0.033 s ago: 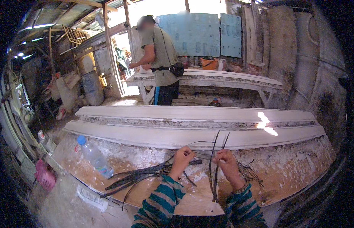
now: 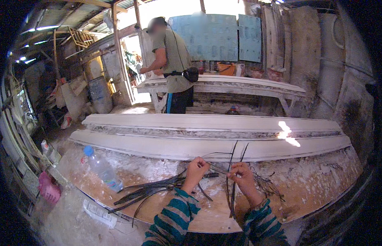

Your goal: The person repeatedly picks up long, thin, dark strips from a pile on a workbench and separates them by hand into smaller pieces. The separated pieces are placed back on the workbench. A second person is visible in the background working on a large white object.

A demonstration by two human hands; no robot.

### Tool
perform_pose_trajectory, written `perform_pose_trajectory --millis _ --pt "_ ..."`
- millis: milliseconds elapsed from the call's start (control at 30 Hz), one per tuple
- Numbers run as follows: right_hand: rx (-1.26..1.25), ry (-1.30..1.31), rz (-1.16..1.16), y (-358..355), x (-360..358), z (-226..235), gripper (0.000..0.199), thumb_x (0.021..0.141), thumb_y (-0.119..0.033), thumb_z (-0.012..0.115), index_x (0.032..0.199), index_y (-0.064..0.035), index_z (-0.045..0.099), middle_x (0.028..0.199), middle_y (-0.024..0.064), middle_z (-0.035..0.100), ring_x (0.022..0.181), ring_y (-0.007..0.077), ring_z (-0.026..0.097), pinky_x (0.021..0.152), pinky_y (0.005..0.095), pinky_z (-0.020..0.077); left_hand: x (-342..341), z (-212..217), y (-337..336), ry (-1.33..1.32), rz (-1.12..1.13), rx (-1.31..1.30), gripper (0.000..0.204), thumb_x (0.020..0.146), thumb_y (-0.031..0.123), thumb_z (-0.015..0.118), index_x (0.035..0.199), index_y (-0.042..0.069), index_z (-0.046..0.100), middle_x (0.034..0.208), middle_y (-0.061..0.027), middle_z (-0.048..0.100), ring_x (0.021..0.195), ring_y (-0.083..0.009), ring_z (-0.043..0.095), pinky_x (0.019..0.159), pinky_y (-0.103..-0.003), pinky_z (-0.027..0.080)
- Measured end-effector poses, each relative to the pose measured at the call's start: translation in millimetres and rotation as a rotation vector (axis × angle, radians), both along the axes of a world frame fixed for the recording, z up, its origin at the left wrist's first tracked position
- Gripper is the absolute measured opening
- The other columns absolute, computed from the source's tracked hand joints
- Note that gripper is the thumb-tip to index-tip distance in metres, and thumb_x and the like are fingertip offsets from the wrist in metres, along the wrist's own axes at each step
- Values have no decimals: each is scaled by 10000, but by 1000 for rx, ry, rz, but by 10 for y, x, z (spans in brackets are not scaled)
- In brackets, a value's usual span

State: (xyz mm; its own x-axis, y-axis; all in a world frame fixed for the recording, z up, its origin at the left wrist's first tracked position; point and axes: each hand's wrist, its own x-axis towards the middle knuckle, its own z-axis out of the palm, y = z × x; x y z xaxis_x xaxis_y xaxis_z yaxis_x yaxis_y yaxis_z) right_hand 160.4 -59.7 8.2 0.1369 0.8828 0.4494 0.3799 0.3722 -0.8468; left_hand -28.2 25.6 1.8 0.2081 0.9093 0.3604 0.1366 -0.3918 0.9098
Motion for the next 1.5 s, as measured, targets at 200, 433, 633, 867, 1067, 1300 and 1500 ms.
perform_pose_trajectory --millis 200,433,633,867,1067,1300,1500 --pt "-181 278 553 -95 -254 7 127 710 -146 696 806 -70 659 1028 74 537 977 193 503 854 311 385 -24 -109 97 3 144 -3 132 729 104 650 657 11 592 630 -22 587 539 -78 486 520 -243 405" --pt "-160 45 384 -96 -142 56 87 697 -75 677 768 -46 636 899 76 591 891 164 539 782 275 410 18 24 -47 80 -86 -60 52 748 60 624 713 24 637 693 -30 625 670 -87 546 610 -235 434" --pt "3 1 -110 58 37 -49 93 685 -57 656 716 -45 569 686 37 563 710 151 537 688 279 423 102 73 -162 45 -504 -219 132 725 118 694 770 22 614 737 -6 608 666 -89 527 634 -234 425" --pt "239 -88 -337 113 96 -22 90 704 -51 647 751 -37 571 798 70 550 814 186 527 735 296 409 178 27 -274 143 -929 -174 200 744 180 691 759 45 544 677 31 500 655 -64 449 602 -220 378" --pt "155 -139 -218 56 92 31 90 689 -70 671 766 -59 627 926 87 542 933 228 503 827 331 387 -27 17 9 117 -208 -75 107 754 105 629 738 33 552 688 -11 571 632 -90 500 594 -243 423" --pt "-70 45 483 -147 -272 89 89 697 -82 682 767 -50 636 1095 81 535 1060 227 469 898 348 364 -22 -44 40 -39 184 -40 121 721 89 669 705 -2 592 596 -11 576 547 -73 485 504 -226 387" --pt "16 25 422 -110 -300 40 43 723 -51 658 741 -50 618 931 69 603 1016 204 500 889 344 375 54 -99 63 -162 60 -17 117 727 93 662 751 -14 623 650 -55 628 555 -102 523 547 -236 428"
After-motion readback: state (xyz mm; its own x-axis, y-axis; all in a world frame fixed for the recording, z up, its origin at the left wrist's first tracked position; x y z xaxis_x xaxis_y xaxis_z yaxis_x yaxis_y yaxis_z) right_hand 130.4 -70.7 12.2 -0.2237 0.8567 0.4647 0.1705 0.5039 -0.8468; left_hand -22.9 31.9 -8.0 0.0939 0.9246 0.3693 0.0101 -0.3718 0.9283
